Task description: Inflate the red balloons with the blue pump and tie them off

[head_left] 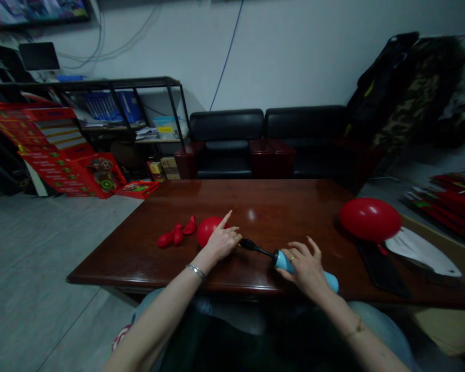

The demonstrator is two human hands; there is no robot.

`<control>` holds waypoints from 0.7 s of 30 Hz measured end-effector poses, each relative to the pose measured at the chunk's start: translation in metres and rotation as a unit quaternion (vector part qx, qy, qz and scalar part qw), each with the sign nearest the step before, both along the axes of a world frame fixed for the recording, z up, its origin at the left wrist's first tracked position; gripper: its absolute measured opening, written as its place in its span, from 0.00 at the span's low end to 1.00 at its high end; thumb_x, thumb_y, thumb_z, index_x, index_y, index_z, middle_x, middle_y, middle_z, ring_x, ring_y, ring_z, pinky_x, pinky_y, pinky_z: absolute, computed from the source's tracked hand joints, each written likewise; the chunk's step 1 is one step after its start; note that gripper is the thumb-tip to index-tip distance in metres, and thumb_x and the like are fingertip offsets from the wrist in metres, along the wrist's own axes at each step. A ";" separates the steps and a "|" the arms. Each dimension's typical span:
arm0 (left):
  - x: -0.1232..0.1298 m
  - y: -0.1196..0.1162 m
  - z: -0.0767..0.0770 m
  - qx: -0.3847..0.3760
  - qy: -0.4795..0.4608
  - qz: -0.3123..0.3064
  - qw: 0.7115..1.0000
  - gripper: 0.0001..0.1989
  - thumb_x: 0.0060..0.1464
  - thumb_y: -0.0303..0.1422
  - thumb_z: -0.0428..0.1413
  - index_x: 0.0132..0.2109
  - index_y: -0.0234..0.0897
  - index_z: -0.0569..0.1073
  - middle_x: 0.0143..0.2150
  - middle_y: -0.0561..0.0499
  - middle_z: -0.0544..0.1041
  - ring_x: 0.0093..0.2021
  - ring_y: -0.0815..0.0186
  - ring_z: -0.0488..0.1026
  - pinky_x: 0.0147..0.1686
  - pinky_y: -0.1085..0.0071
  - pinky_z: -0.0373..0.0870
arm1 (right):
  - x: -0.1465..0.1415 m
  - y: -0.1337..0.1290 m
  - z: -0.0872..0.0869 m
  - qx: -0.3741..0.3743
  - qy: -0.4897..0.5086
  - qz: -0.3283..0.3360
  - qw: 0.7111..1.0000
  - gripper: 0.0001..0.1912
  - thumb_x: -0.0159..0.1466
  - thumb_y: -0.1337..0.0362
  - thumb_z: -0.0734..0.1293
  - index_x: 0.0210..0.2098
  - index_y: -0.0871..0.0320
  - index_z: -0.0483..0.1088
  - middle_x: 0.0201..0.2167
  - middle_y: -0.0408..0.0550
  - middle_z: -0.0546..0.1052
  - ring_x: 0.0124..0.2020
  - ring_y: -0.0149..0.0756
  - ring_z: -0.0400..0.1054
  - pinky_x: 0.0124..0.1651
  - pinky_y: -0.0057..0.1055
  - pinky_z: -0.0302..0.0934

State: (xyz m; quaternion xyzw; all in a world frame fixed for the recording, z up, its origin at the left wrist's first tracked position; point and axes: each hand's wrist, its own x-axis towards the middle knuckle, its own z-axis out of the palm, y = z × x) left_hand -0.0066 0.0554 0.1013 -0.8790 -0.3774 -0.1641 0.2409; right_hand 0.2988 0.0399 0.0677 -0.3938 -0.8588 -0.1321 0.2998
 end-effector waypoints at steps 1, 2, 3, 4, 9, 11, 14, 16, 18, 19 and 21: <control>0.006 -0.001 -0.002 0.000 0.001 -0.004 1.000 0.13 0.63 0.26 0.49 0.34 0.35 0.76 0.30 0.51 0.82 0.47 0.63 0.80 0.71 0.47 0.26 | -0.009 0.000 0.002 0.005 -0.004 0.004 1.000 0.16 0.61 0.55 0.67 0.45 0.55 0.73 0.37 0.47 0.80 0.51 0.44 0.68 0.70 0.52 0.33; 0.011 -0.002 -0.003 0.000 0.002 -0.008 1.000 0.13 0.63 0.26 0.49 0.34 0.35 0.76 0.30 0.51 0.82 0.47 0.63 0.80 0.71 0.47 0.26 | -0.017 0.000 0.004 0.006 -0.007 0.001 1.000 0.16 0.61 0.55 0.67 0.46 0.55 0.73 0.37 0.47 0.80 0.52 0.44 0.68 0.69 0.52 0.33; 0.014 -0.003 -0.005 -0.003 0.001 -0.008 1.000 0.12 0.63 0.26 0.49 0.35 0.35 0.76 0.31 0.51 0.82 0.46 0.63 0.80 0.71 0.47 0.27 | -0.023 0.000 0.006 0.006 -0.008 0.001 1.000 0.16 0.61 0.55 0.67 0.46 0.56 0.73 0.37 0.48 0.80 0.52 0.44 0.67 0.69 0.52 0.34; 0.015 -0.004 -0.007 -0.005 -0.001 -0.006 1.000 0.12 0.63 0.27 0.49 0.35 0.35 0.76 0.31 0.51 0.82 0.46 0.63 0.80 0.71 0.46 0.27 | -0.028 0.000 0.007 0.004 -0.007 0.001 1.000 0.16 0.62 0.55 0.67 0.46 0.56 0.73 0.37 0.48 0.79 0.52 0.44 0.67 0.69 0.53 0.34; 0.002 -0.002 -0.011 -0.021 -0.015 -0.008 1.000 0.13 0.64 0.30 0.49 0.37 0.36 0.77 0.32 0.52 0.82 0.45 0.63 0.80 0.71 0.45 0.27 | -0.022 -0.002 0.006 -0.020 0.002 0.010 1.000 0.15 0.62 0.54 0.66 0.46 0.53 0.72 0.36 0.46 0.79 0.51 0.44 0.68 0.69 0.54 0.34; -0.010 0.000 -0.009 -0.023 -0.018 -0.008 1.000 0.13 0.64 0.29 0.49 0.37 0.37 0.78 0.31 0.53 0.82 0.45 0.63 0.80 0.71 0.45 0.28 | -0.007 -0.002 0.004 -0.031 0.002 0.009 0.999 0.15 0.62 0.54 0.66 0.46 0.53 0.72 0.37 0.46 0.80 0.51 0.44 0.68 0.69 0.55 0.35; -0.029 0.000 -0.004 -0.019 -0.019 0.015 1.000 0.12 0.63 0.27 0.50 0.38 0.38 0.78 0.33 0.53 0.83 0.44 0.63 0.81 0.71 0.44 0.29 | 0.020 -0.001 0.001 -0.037 0.009 0.004 0.999 0.16 0.63 0.54 0.65 0.48 0.52 0.72 0.38 0.46 0.81 0.51 0.45 0.69 0.68 0.55 0.36; -0.040 -0.001 0.001 -0.016 -0.026 0.028 0.999 0.12 0.63 0.27 0.50 0.38 0.38 0.79 0.34 0.52 0.83 0.44 0.63 0.81 0.71 0.43 0.29 | 0.036 0.000 0.001 -0.035 0.014 0.000 0.999 0.16 0.64 0.53 0.64 0.48 0.52 0.72 0.39 0.46 0.81 0.51 0.45 0.69 0.68 0.55 0.36; -0.047 -0.003 0.006 -0.019 -0.030 0.034 0.999 0.12 0.63 0.28 0.50 0.38 0.38 0.79 0.34 0.52 0.83 0.44 0.62 0.81 0.71 0.43 0.28 | 0.044 0.001 0.002 -0.032 0.014 -0.003 0.999 0.16 0.65 0.53 0.63 0.47 0.52 0.73 0.39 0.46 0.81 0.52 0.44 0.69 0.69 0.55 0.35; -0.048 -0.004 0.009 -0.020 -0.030 0.035 0.999 0.12 0.63 0.28 0.50 0.38 0.38 0.79 0.34 0.52 0.83 0.45 0.61 0.81 0.71 0.43 0.28 | 0.045 0.001 0.003 -0.029 0.014 -0.005 0.999 0.15 0.65 0.54 0.63 0.47 0.52 0.73 0.38 0.46 0.81 0.52 0.44 0.69 0.69 0.55 0.35; -0.046 -0.004 0.013 -0.015 -0.026 0.036 0.999 0.12 0.63 0.28 0.49 0.38 0.37 0.78 0.33 0.52 0.83 0.45 0.61 0.80 0.70 0.42 0.27 | 0.041 0.002 0.006 -0.020 0.016 -0.005 1.000 0.15 0.64 0.55 0.63 0.46 0.53 0.73 0.38 0.46 0.81 0.51 0.44 0.69 0.69 0.55 0.35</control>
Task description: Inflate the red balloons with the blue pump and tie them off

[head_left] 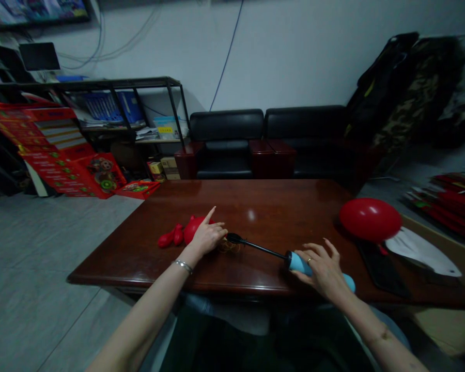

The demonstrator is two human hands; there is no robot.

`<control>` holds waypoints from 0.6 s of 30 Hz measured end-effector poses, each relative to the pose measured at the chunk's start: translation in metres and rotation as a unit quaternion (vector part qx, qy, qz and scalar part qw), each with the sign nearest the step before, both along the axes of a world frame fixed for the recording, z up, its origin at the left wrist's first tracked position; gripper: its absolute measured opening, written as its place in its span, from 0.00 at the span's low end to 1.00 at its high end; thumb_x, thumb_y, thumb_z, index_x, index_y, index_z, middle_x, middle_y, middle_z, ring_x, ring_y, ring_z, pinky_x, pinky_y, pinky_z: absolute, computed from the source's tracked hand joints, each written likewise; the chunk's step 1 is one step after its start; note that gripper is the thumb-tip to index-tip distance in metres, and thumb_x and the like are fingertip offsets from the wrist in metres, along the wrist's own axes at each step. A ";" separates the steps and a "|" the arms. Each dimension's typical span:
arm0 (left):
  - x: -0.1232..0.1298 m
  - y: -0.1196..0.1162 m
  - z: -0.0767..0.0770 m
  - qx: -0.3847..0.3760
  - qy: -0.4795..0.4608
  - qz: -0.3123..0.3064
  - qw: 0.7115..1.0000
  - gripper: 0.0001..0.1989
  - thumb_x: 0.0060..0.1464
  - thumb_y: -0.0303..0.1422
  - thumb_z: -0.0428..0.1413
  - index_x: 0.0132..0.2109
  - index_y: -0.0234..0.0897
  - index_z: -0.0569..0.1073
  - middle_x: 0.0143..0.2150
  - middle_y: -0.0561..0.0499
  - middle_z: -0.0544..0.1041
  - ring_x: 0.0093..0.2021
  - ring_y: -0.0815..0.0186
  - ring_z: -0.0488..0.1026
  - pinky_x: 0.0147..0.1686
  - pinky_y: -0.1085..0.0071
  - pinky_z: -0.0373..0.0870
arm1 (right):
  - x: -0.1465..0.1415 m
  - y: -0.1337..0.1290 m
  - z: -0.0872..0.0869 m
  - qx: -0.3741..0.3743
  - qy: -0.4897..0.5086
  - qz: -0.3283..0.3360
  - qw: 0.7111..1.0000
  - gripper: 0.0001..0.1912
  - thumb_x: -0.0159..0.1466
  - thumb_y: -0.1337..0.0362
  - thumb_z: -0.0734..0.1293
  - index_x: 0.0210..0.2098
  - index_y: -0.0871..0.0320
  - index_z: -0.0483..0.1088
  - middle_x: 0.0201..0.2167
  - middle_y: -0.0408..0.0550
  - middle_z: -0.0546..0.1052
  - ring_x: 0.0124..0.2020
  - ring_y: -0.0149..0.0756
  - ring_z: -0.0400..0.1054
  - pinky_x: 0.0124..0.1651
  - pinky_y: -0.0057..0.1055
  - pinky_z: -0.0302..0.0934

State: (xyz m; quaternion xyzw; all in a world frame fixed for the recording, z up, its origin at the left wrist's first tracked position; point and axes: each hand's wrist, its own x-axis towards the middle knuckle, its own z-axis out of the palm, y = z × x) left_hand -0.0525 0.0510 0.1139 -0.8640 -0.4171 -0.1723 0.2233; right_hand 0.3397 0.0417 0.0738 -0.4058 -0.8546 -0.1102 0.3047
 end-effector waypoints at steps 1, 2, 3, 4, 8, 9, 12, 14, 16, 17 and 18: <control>0.003 0.000 0.001 0.006 0.003 0.000 1.000 0.12 0.63 0.28 0.49 0.37 0.37 0.78 0.33 0.51 0.83 0.45 0.60 0.80 0.70 0.42 0.27 | -0.005 0.001 0.002 0.006 0.001 0.001 1.000 0.15 0.64 0.55 0.64 0.46 0.53 0.73 0.38 0.46 0.81 0.51 0.44 0.69 0.69 0.54 0.35; 0.008 0.000 0.002 0.012 0.006 -0.001 1.000 0.12 0.63 0.27 0.49 0.37 0.36 0.78 0.33 0.51 0.83 0.45 0.61 0.80 0.70 0.43 0.27 | -0.012 0.001 0.005 0.011 0.001 0.003 1.000 0.14 0.63 0.55 0.64 0.46 0.53 0.73 0.38 0.47 0.81 0.51 0.44 0.69 0.69 0.54 0.35; 0.013 0.000 0.003 0.019 0.009 -0.004 1.000 0.13 0.63 0.26 0.49 0.37 0.36 0.78 0.34 0.51 0.83 0.45 0.61 0.80 0.71 0.43 0.28 | -0.021 0.002 0.008 0.015 0.000 0.008 1.000 0.15 0.63 0.56 0.65 0.46 0.53 0.73 0.39 0.47 0.81 0.51 0.44 0.69 0.69 0.54 0.35; 0.020 0.000 0.003 0.025 0.013 -0.009 1.000 0.13 0.62 0.26 0.49 0.37 0.36 0.78 0.34 0.50 0.83 0.45 0.62 0.81 0.71 0.43 0.28 | -0.030 0.002 0.011 0.016 -0.004 0.013 1.000 0.15 0.62 0.56 0.66 0.46 0.54 0.73 0.39 0.47 0.80 0.51 0.44 0.69 0.69 0.53 0.34; 0.043 0.002 0.001 0.033 0.026 -0.038 0.998 0.14 0.63 0.24 0.47 0.38 0.36 0.77 0.33 0.51 0.83 0.46 0.63 0.80 0.71 0.44 0.30 | -0.067 0.001 0.020 0.015 -0.022 0.018 0.999 0.15 0.62 0.57 0.66 0.47 0.54 0.72 0.39 0.48 0.80 0.52 0.44 0.68 0.69 0.53 0.34; 0.047 0.002 0.000 0.030 0.024 -0.040 0.998 0.14 0.63 0.24 0.47 0.38 0.36 0.77 0.33 0.51 0.83 0.46 0.63 0.80 0.71 0.45 0.30 | -0.072 0.001 0.021 0.015 -0.022 0.016 1.000 0.15 0.62 0.57 0.67 0.48 0.54 0.72 0.39 0.48 0.80 0.52 0.44 0.68 0.69 0.53 0.34; 0.049 0.003 -0.003 0.021 0.015 -0.040 0.999 0.14 0.64 0.26 0.47 0.37 0.37 0.78 0.33 0.52 0.83 0.44 0.64 0.80 0.71 0.46 0.30 | -0.076 -0.001 0.017 0.019 -0.015 0.012 1.000 0.16 0.61 0.57 0.67 0.48 0.52 0.72 0.38 0.46 0.80 0.51 0.45 0.68 0.69 0.54 0.35; 0.045 0.003 -0.004 0.014 0.012 -0.042 0.999 0.14 0.64 0.28 0.48 0.37 0.38 0.78 0.32 0.53 0.83 0.42 0.64 0.81 0.71 0.46 0.29 | -0.068 -0.001 0.012 0.018 -0.009 0.015 1.000 0.17 0.61 0.56 0.67 0.49 0.52 0.72 0.37 0.46 0.80 0.51 0.44 0.68 0.69 0.54 0.35; 0.037 0.004 -0.004 0.009 0.010 -0.043 0.999 0.13 0.63 0.28 0.49 0.37 0.38 0.78 0.32 0.54 0.83 0.42 0.65 0.81 0.71 0.46 0.27 | -0.052 -0.002 0.007 0.006 -0.006 0.016 1.000 0.17 0.62 0.55 0.67 0.49 0.52 0.72 0.37 0.45 0.80 0.51 0.44 0.68 0.69 0.54 0.35; 0.032 0.004 -0.004 0.009 0.008 -0.041 0.999 0.13 0.63 0.28 0.49 0.37 0.38 0.78 0.32 0.54 0.83 0.42 0.65 0.81 0.71 0.46 0.27 | -0.042 -0.002 0.005 -0.002 -0.005 0.013 1.000 0.17 0.62 0.55 0.67 0.49 0.52 0.72 0.38 0.46 0.80 0.52 0.44 0.68 0.69 0.54 0.35; 0.027 0.003 -0.003 0.009 0.007 -0.037 0.999 0.13 0.63 0.28 0.50 0.37 0.38 0.79 0.31 0.54 0.82 0.42 0.64 0.81 0.71 0.46 0.26 | -0.031 -0.003 0.003 -0.012 -0.005 0.010 1.000 0.17 0.62 0.55 0.67 0.49 0.53 0.72 0.38 0.46 0.80 0.51 0.44 0.68 0.69 0.54 0.35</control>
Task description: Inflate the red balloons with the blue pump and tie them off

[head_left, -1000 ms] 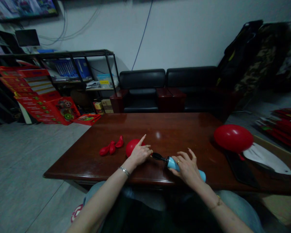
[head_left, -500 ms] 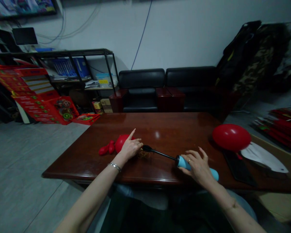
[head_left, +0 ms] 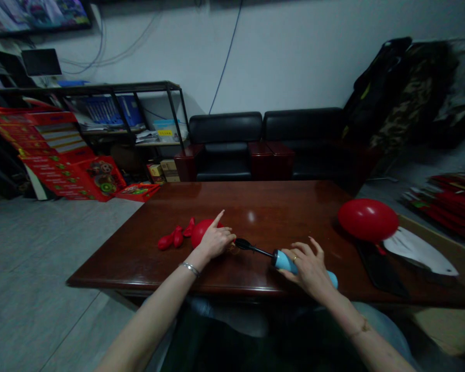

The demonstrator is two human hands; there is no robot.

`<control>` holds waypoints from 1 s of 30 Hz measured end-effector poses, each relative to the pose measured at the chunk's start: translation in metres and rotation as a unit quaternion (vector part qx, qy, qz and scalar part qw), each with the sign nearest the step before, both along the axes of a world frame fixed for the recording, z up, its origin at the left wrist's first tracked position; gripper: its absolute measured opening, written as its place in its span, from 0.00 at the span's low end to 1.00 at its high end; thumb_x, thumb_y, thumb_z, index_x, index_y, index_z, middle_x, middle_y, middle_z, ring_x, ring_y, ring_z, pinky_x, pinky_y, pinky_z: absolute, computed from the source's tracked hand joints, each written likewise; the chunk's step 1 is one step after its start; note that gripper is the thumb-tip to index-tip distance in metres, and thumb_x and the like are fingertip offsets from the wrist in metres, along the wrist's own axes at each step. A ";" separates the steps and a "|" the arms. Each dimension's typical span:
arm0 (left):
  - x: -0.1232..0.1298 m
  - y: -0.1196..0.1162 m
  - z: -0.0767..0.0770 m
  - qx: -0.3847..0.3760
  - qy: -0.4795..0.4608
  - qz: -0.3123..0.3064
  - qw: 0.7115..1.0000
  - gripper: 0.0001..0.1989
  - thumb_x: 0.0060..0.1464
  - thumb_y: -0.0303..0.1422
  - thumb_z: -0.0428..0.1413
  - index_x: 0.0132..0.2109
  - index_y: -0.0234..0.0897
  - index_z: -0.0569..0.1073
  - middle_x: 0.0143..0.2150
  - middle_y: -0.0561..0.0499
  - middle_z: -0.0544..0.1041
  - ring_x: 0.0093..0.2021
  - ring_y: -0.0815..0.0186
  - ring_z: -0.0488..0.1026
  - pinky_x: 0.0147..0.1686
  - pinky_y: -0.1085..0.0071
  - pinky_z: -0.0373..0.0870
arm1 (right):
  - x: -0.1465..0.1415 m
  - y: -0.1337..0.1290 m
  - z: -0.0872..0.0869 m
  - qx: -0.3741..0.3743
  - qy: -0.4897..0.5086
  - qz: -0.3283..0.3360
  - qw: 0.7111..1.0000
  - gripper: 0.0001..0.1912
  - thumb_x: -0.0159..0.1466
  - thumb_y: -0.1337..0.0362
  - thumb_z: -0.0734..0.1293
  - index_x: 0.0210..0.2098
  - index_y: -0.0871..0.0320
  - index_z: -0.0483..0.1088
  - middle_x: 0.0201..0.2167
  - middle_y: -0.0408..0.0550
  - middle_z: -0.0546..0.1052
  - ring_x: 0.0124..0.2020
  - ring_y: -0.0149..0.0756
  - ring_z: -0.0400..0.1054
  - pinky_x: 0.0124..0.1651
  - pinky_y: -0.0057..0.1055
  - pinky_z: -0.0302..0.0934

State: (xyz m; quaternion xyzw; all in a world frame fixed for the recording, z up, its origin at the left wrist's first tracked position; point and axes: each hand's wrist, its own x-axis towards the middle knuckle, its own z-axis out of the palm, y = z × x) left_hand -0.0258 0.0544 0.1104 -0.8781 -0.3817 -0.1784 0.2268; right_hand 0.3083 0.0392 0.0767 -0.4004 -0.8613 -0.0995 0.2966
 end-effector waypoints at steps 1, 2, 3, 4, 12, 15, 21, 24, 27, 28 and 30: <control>-0.005 0.000 0.001 0.003 -0.004 0.006 1.000 0.13 0.63 0.28 0.50 0.37 0.38 0.79 0.31 0.54 0.82 0.41 0.64 0.81 0.71 0.46 0.26 | 0.010 0.000 -0.002 -0.006 -0.001 0.000 1.000 0.18 0.62 0.54 0.67 0.49 0.53 0.72 0.39 0.45 0.80 0.52 0.44 0.68 0.69 0.54 0.36; -0.010 0.000 0.002 0.003 -0.005 0.010 1.000 0.13 0.63 0.28 0.50 0.37 0.38 0.79 0.31 0.54 0.82 0.41 0.64 0.81 0.71 0.45 0.26 | 0.020 0.000 -0.003 -0.009 0.004 -0.002 1.000 0.17 0.63 0.54 0.66 0.49 0.53 0.72 0.39 0.45 0.80 0.52 0.44 0.68 0.69 0.54 0.36; -0.014 -0.001 0.002 0.004 -0.008 0.016 1.000 0.13 0.63 0.28 0.50 0.37 0.38 0.79 0.31 0.53 0.83 0.41 0.64 0.81 0.71 0.45 0.26 | 0.029 0.000 -0.004 -0.006 0.008 -0.001 1.000 0.17 0.63 0.54 0.65 0.49 0.52 0.72 0.39 0.45 0.81 0.52 0.44 0.68 0.69 0.54 0.36; -0.018 -0.001 0.003 0.005 -0.009 0.020 1.000 0.13 0.63 0.28 0.50 0.37 0.38 0.79 0.32 0.53 0.83 0.42 0.63 0.81 0.71 0.44 0.27 | 0.037 0.000 -0.005 -0.003 0.011 0.000 1.000 0.16 0.64 0.54 0.64 0.48 0.52 0.73 0.39 0.45 0.81 0.52 0.44 0.68 0.69 0.54 0.36; -0.012 -0.002 0.007 0.016 -0.011 0.034 0.999 0.13 0.63 0.27 0.49 0.37 0.37 0.79 0.34 0.51 0.83 0.44 0.63 0.81 0.71 0.44 0.30 | 0.026 0.002 0.006 0.023 0.004 -0.006 1.000 0.15 0.63 0.55 0.66 0.47 0.52 0.73 0.39 0.46 0.81 0.52 0.43 0.69 0.69 0.54 0.35; 0.006 -0.002 0.006 0.015 -0.002 0.015 1.000 0.13 0.63 0.26 0.49 0.37 0.36 0.78 0.34 0.50 0.83 0.44 0.63 0.81 0.71 0.45 0.30 | -0.005 0.002 0.014 0.037 -0.005 0.005 0.999 0.16 0.62 0.55 0.67 0.48 0.53 0.72 0.39 0.47 0.80 0.51 0.44 0.69 0.69 0.54 0.34; 0.023 0.002 0.001 0.014 -0.008 0.000 1.000 0.14 0.63 0.26 0.47 0.38 0.37 0.79 0.35 0.50 0.83 0.44 0.62 0.80 0.71 0.45 0.30 | -0.051 -0.001 0.019 0.039 -0.018 -0.034 0.999 0.17 0.61 0.57 0.68 0.48 0.54 0.72 0.39 0.47 0.80 0.52 0.45 0.67 0.69 0.54 0.32; 0.013 0.004 0.001 0.010 -0.016 0.002 1.000 0.14 0.64 0.27 0.48 0.39 0.38 0.79 0.34 0.52 0.83 0.45 0.63 0.80 0.71 0.45 0.29 | -0.044 -0.002 0.015 0.026 -0.023 -0.036 0.999 0.18 0.60 0.56 0.69 0.48 0.54 0.72 0.38 0.47 0.80 0.52 0.44 0.67 0.69 0.54 0.32; -0.004 0.007 0.003 0.007 -0.017 0.011 1.000 0.13 0.63 0.26 0.49 0.38 0.38 0.79 0.34 0.52 0.83 0.44 0.63 0.81 0.71 0.45 0.28 | -0.020 0.000 0.009 0.020 -0.021 -0.032 0.999 0.19 0.60 0.55 0.69 0.49 0.54 0.72 0.39 0.46 0.80 0.52 0.44 0.68 0.69 0.54 0.33; -0.010 0.008 0.004 0.009 -0.017 0.016 1.000 0.13 0.62 0.26 0.49 0.38 0.39 0.79 0.34 0.52 0.84 0.44 0.63 0.81 0.71 0.45 0.28 | -0.011 0.001 0.007 0.022 -0.020 -0.031 0.999 0.19 0.61 0.54 0.69 0.50 0.53 0.72 0.39 0.46 0.81 0.51 0.44 0.68 0.69 0.55 0.33; -0.020 0.009 0.006 0.013 -0.016 0.023 1.000 0.13 0.62 0.26 0.50 0.38 0.39 0.79 0.35 0.52 0.84 0.44 0.63 0.81 0.71 0.44 0.29 | 0.008 0.003 0.003 0.024 -0.024 -0.036 0.999 0.19 0.62 0.54 0.68 0.50 0.53 0.72 0.40 0.46 0.81 0.52 0.45 0.68 0.69 0.55 0.34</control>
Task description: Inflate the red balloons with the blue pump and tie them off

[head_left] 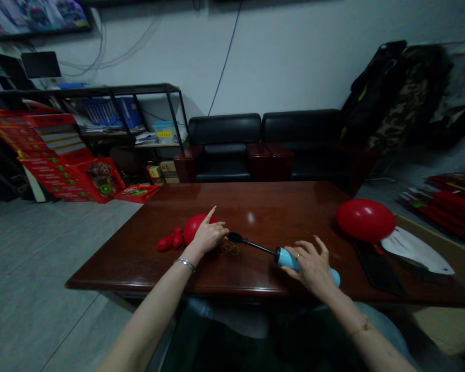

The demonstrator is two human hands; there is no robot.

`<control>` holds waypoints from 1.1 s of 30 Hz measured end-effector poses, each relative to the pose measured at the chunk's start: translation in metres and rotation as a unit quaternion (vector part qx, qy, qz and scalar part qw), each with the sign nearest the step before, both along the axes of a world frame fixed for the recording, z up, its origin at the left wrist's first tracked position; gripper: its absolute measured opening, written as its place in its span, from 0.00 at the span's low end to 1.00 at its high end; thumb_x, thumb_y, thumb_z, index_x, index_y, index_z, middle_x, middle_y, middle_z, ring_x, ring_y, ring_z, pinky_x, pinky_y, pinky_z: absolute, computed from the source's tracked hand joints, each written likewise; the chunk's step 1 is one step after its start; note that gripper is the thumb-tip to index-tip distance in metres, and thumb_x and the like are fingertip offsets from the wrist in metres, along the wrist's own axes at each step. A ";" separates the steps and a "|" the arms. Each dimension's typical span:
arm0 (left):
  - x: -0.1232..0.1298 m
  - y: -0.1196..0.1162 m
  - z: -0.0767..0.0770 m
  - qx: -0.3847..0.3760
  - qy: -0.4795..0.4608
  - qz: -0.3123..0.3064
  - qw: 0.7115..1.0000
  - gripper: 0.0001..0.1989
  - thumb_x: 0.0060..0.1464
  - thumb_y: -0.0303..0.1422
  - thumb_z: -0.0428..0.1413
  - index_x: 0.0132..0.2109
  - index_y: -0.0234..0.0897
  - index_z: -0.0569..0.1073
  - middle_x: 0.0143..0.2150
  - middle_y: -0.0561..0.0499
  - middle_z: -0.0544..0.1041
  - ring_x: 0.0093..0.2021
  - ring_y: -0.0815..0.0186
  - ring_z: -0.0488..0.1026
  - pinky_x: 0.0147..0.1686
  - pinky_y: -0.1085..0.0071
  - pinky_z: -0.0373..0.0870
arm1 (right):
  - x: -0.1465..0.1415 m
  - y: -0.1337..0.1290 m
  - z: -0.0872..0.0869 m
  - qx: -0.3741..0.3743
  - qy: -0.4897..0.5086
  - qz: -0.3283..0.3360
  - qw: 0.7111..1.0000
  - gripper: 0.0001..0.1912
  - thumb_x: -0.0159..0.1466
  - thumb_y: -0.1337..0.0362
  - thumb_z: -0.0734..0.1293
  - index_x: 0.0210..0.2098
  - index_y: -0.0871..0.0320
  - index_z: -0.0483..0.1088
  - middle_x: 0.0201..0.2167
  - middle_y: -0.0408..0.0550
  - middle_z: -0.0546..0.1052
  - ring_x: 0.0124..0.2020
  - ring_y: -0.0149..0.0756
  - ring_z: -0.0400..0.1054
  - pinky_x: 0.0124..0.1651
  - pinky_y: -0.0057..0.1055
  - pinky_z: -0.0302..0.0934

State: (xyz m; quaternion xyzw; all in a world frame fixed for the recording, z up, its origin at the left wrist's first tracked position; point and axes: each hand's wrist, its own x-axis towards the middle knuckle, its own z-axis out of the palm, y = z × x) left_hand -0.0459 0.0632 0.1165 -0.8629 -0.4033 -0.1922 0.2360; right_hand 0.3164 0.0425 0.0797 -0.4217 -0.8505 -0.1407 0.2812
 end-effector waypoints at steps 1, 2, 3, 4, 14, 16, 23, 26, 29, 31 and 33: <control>-0.004 0.001 0.002 0.003 0.000 0.004 1.000 0.13 0.62 0.26 0.50 0.38 0.40 0.79 0.35 0.52 0.84 0.44 0.63 0.81 0.71 0.44 0.29 | 0.008 0.001 -0.002 0.005 -0.002 0.000 1.000 0.18 0.62 0.54 0.67 0.50 0.53 0.72 0.40 0.46 0.81 0.52 0.45 0.68 0.69 0.56 0.34; -0.007 0.001 0.003 0.005 0.002 0.007 1.000 0.13 0.62 0.26 0.50 0.37 0.40 0.79 0.35 0.53 0.84 0.44 0.63 0.81 0.71 0.44 0.28 | 0.013 0.001 -0.003 0.009 -0.002 0.000 1.000 0.18 0.62 0.54 0.67 0.50 0.52 0.72 0.40 0.46 0.81 0.52 0.45 0.69 0.68 0.56 0.34; -0.009 0.002 0.005 0.008 0.004 0.008 1.000 0.13 0.62 0.26 0.49 0.37 0.40 0.79 0.34 0.53 0.84 0.44 0.62 0.81 0.71 0.44 0.28 | 0.017 0.001 -0.005 0.011 -0.003 0.002 1.000 0.18 0.62 0.54 0.67 0.49 0.53 0.72 0.40 0.46 0.81 0.51 0.45 0.69 0.68 0.56 0.34; -0.009 0.003 0.007 0.012 0.007 0.008 1.000 0.14 0.62 0.26 0.49 0.37 0.40 0.79 0.34 0.53 0.83 0.44 0.62 0.81 0.71 0.44 0.28 | 0.018 0.001 -0.005 0.013 0.000 0.004 1.000 0.17 0.62 0.54 0.67 0.49 0.53 0.73 0.40 0.46 0.81 0.51 0.44 0.69 0.68 0.56 0.34; 0.044 0.002 0.006 0.014 0.043 -0.040 0.998 0.14 0.63 0.25 0.48 0.37 0.36 0.78 0.34 0.50 0.83 0.47 0.64 0.80 0.72 0.48 0.30 | -0.047 -0.004 0.018 0.007 0.029 0.019 0.999 0.16 0.63 0.56 0.66 0.48 0.54 0.71 0.39 0.48 0.80 0.51 0.44 0.68 0.69 0.53 0.35; 0.046 0.001 0.004 0.016 0.035 -0.034 0.999 0.14 0.64 0.26 0.48 0.38 0.36 0.78 0.34 0.50 0.83 0.46 0.65 0.80 0.72 0.48 0.30 | -0.053 -0.004 0.021 -0.001 0.024 0.017 1.000 0.17 0.62 0.56 0.68 0.48 0.55 0.71 0.39 0.48 0.80 0.51 0.44 0.68 0.69 0.54 0.34; 0.019 0.006 0.012 0.010 0.015 -0.021 1.000 0.12 0.65 0.31 0.50 0.39 0.40 0.79 0.33 0.54 0.83 0.43 0.65 0.81 0.71 0.46 0.28 | -0.024 -0.002 0.014 -0.007 0.030 0.011 0.999 0.17 0.63 0.54 0.66 0.49 0.53 0.72 0.38 0.47 0.80 0.51 0.44 0.68 0.68 0.54 0.34; 0.001 0.009 0.016 0.009 0.011 -0.010 1.000 0.11 0.64 0.31 0.51 0.39 0.40 0.79 0.33 0.55 0.83 0.43 0.64 0.81 0.71 0.45 0.26 | 0.008 0.002 0.007 0.000 0.026 0.017 1.000 0.19 0.63 0.51 0.66 0.50 0.52 0.72 0.40 0.46 0.81 0.51 0.44 0.68 0.68 0.55 0.34; -0.010 0.012 0.017 0.012 0.016 -0.005 1.000 0.11 0.64 0.30 0.51 0.38 0.39 0.79 0.33 0.54 0.83 0.44 0.64 0.81 0.71 0.46 0.27 | 0.033 0.006 0.003 -0.002 -0.013 0.023 1.000 0.20 0.63 0.50 0.66 0.51 0.51 0.71 0.42 0.45 0.81 0.51 0.45 0.69 0.67 0.56 0.34; -0.010 0.012 0.017 0.012 0.023 -0.005 1.000 0.12 0.64 0.29 0.50 0.37 0.38 0.78 0.32 0.54 0.83 0.45 0.63 0.81 0.71 0.47 0.27 | 0.038 0.008 0.004 -0.007 -0.026 0.030 0.999 0.21 0.63 0.50 0.66 0.51 0.51 0.71 0.42 0.45 0.81 0.51 0.45 0.69 0.67 0.56 0.34; -0.003 0.012 0.016 0.014 0.027 -0.003 1.000 0.13 0.64 0.28 0.50 0.35 0.38 0.78 0.31 0.54 0.83 0.45 0.63 0.81 0.71 0.46 0.27 | 0.030 0.008 0.008 -0.008 -0.013 0.030 0.999 0.19 0.63 0.51 0.66 0.50 0.52 0.71 0.41 0.46 0.81 0.51 0.45 0.69 0.68 0.56 0.34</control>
